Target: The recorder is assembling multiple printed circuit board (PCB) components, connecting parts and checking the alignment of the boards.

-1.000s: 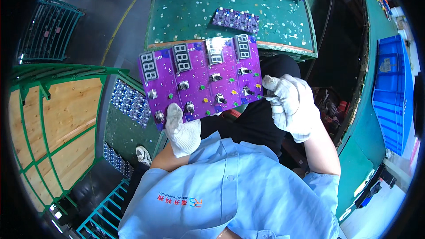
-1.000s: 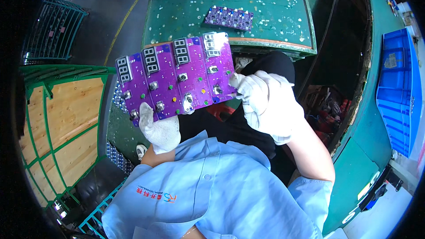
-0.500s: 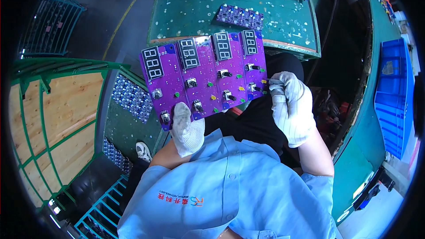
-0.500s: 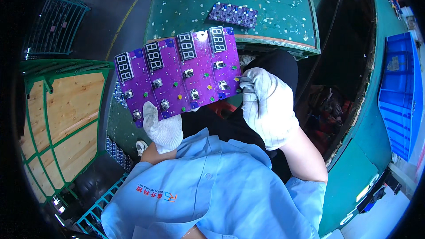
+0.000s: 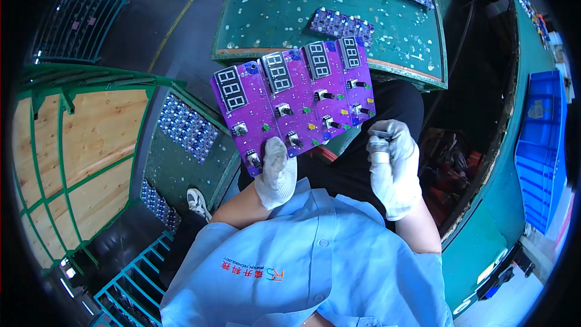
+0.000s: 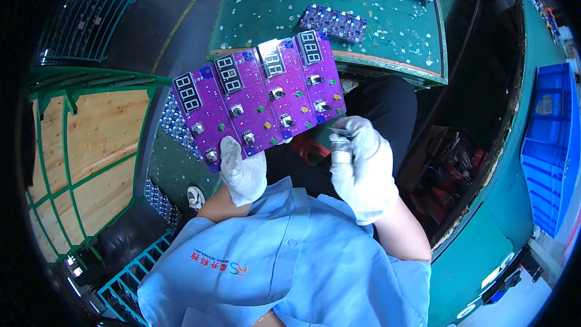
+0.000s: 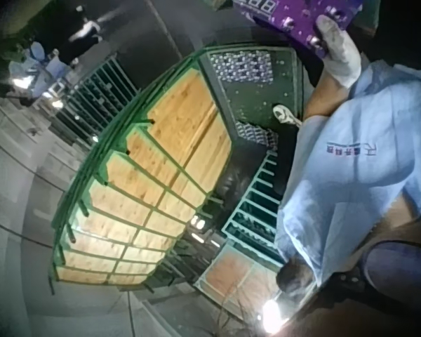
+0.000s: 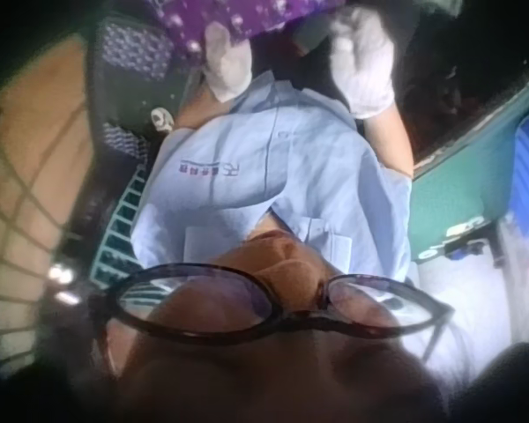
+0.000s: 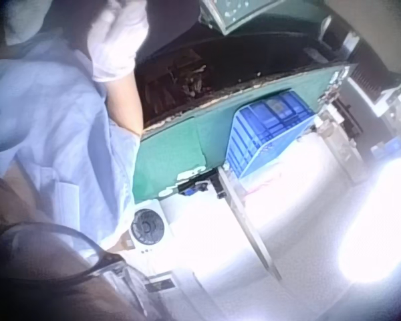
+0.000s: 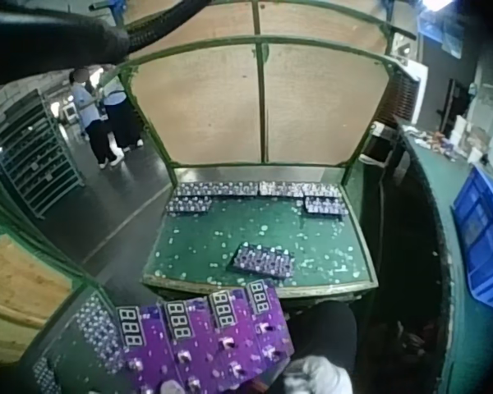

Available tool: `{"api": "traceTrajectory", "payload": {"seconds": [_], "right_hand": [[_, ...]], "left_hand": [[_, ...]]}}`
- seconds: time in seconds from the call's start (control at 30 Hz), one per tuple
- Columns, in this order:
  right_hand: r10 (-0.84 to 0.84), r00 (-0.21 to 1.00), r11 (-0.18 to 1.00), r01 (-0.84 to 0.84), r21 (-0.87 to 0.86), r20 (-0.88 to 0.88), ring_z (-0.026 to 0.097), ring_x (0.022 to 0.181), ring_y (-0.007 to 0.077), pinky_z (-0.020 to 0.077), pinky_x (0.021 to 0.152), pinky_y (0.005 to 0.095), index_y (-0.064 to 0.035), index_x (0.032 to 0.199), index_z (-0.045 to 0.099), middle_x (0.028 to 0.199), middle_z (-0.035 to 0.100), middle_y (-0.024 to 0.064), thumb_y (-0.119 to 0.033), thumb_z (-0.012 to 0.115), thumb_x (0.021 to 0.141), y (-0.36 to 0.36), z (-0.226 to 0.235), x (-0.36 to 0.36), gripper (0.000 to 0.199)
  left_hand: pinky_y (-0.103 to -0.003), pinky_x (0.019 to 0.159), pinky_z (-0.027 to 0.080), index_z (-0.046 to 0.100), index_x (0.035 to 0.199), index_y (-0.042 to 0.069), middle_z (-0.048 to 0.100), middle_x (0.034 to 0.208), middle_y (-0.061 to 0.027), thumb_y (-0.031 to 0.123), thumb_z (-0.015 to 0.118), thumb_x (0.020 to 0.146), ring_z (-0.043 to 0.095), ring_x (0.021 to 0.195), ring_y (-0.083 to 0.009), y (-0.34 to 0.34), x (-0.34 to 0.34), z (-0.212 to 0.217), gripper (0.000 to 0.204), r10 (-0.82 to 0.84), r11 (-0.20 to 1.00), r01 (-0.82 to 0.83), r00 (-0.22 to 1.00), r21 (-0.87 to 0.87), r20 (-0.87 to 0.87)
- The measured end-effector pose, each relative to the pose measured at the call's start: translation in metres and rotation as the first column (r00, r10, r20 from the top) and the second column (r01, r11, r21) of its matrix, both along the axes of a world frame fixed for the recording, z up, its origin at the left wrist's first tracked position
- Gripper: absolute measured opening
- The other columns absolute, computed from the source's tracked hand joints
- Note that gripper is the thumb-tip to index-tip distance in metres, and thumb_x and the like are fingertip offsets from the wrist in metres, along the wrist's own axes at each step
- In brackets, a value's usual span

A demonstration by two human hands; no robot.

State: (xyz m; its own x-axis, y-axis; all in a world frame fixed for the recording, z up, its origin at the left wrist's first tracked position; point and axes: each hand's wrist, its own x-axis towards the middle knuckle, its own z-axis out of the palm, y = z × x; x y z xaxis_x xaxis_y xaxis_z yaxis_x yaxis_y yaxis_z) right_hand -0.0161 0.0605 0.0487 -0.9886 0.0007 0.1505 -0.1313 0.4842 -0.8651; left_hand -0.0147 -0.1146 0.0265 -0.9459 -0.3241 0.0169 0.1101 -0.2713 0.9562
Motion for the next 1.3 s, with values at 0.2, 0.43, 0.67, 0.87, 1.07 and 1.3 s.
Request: {"api": "traceTrajectory", "payload": {"seconds": [0.2,0.43,0.67,0.87,1.07,1.3], "right_hand": [[-0.012,1.000,0.998,0.013,0.063,-0.025,0.051,0.056,0.0105,0.0428,0.053,0.0240,0.0003,0.092,0.048,0.068,0.055,0.0067,-0.010,0.050,0.085,-0.022,0.002,-0.014,0.013],[-0.123,0.988,0.971,0.139,0.192,-0.096,0.054,0.055,0.0263,0.0440,0.048,0.0330,-0.0021,0.081,0.051,0.066,0.055,0.0096,-0.024,0.064,0.077,-0.041,0.001,-0.025,0.026],[-0.078,0.966,0.946,0.149,0.288,-0.245,0.054,0.057,0.0270,0.0436,0.048,0.0330,-0.0039,0.079,0.050,0.065,0.054,0.0086,-0.020,0.063,0.077,-0.049,0.004,-0.033,0.021],[-0.067,0.964,0.934,0.151,0.323,-0.257,0.055,0.058,0.0269,0.0439,0.050,0.0345,-0.0053,0.079,0.049,0.068,0.055,0.0082,-0.018,0.062,0.077,-0.051,0.002,-0.033,0.018],[-0.142,0.966,0.937,0.202,0.285,-0.217,0.054,0.058,0.0273,0.0437,0.050,0.0350,-0.0052,0.079,0.049,0.068,0.054,0.0084,-0.017,0.062,0.077,-0.052,0.001,-0.033,0.017],[-0.059,0.958,0.919,0.162,0.360,-0.282,0.054,0.056,0.0289,0.0434,0.049,0.0353,-0.0042,0.074,0.050,0.065,0.054,0.0103,-0.013,0.059,0.079,-0.051,-0.014,-0.039,0.014]], "left_hand": [[-0.030,0.092,0.038,0.046,0.113,-0.007,0.049,0.117,-0.0170,0.006,0.044,0.087,0.049,0.106,-0.0229,0.012,0.000,-0.008,0.029,-0.032,0.999,0.032,0.999,0.026,0.009],[-0.029,0.091,0.038,0.043,0.116,-0.005,0.048,0.119,-0.0150,0.010,0.044,0.088,0.048,0.106,-0.0196,0.014,-0.007,-0.017,0.032,-0.087,0.994,0.086,0.996,0.063,0.014],[-0.028,0.090,0.039,0.041,0.118,-0.002,0.047,0.120,-0.0131,0.014,0.043,0.088,0.048,0.106,-0.0164,0.012,-0.005,-0.025,0.034,-0.139,0.985,0.137,0.990,0.109,0.015],[-0.027,0.090,0.039,0.039,0.120,-0.001,0.045,0.122,-0.0115,0.018,0.043,0.089,0.047,0.106,-0.0136,0.018,-0.006,-0.032,0.037,-0.189,0.972,0.186,0.982,0.145,0.013],[-0.025,0.089,0.039,0.036,0.123,0.001,0.044,0.123,-0.0098,0.022,0.042,0.089,0.046,0.106,-0.0108,0.022,-0.003,-0.037,0.039,-0.238,0.956,0.233,0.971,0.176,0.007],[-0.024,0.089,0.039,0.034,0.125,0.004,0.043,0.124,-0.0079,0.026,0.042,0.090,0.045,0.106,-0.0075,0.017,0.003,-0.041,0.042,-0.284,0.941,0.278,0.959,0.192,-0.001]]}}
